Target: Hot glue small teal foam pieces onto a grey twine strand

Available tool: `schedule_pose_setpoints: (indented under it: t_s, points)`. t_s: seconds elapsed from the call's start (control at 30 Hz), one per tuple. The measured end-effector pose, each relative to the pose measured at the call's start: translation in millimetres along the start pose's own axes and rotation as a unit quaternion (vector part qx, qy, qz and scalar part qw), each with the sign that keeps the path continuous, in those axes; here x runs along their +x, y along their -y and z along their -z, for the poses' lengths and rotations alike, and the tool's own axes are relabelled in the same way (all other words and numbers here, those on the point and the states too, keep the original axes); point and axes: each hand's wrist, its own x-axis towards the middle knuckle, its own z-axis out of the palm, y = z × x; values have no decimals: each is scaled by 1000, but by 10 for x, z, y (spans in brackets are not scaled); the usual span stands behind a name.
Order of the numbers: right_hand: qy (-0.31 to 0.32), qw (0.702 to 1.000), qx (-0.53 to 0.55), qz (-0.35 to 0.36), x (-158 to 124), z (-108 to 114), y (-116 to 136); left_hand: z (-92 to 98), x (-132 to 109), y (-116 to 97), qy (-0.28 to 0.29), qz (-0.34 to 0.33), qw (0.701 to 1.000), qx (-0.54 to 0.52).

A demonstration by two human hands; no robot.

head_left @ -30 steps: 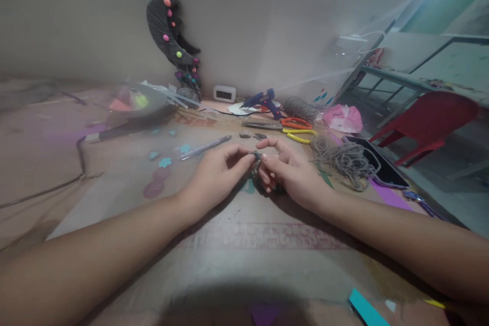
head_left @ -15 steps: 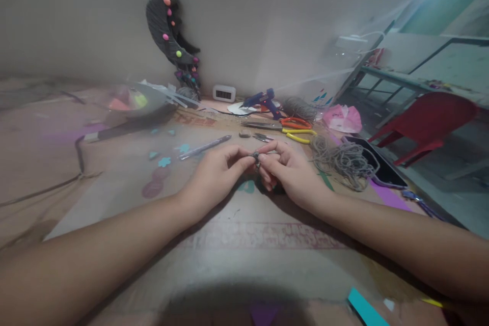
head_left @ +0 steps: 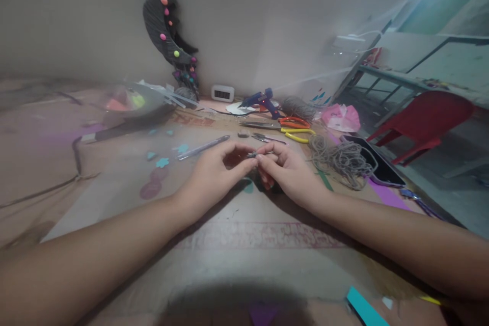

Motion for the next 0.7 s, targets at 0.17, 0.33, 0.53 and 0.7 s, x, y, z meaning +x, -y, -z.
schedule_pose_setpoints:
  t_s: [0.17,0.33,0.53,0.7]
  points:
    - [-2,1000,0,1,-10,-1,-16,7,-8,-42,-10,18,1000,1]
    - [7,1000,-3,4,-4,3,-36,9,-10,-35,-26,37,999,28]
    - [21,999,-9,22,7,0,-28,19,3,0,-32,49,998,29]
    - [3,998,-43,47,8,29,-16,24,3,9,-30,52,998,5]
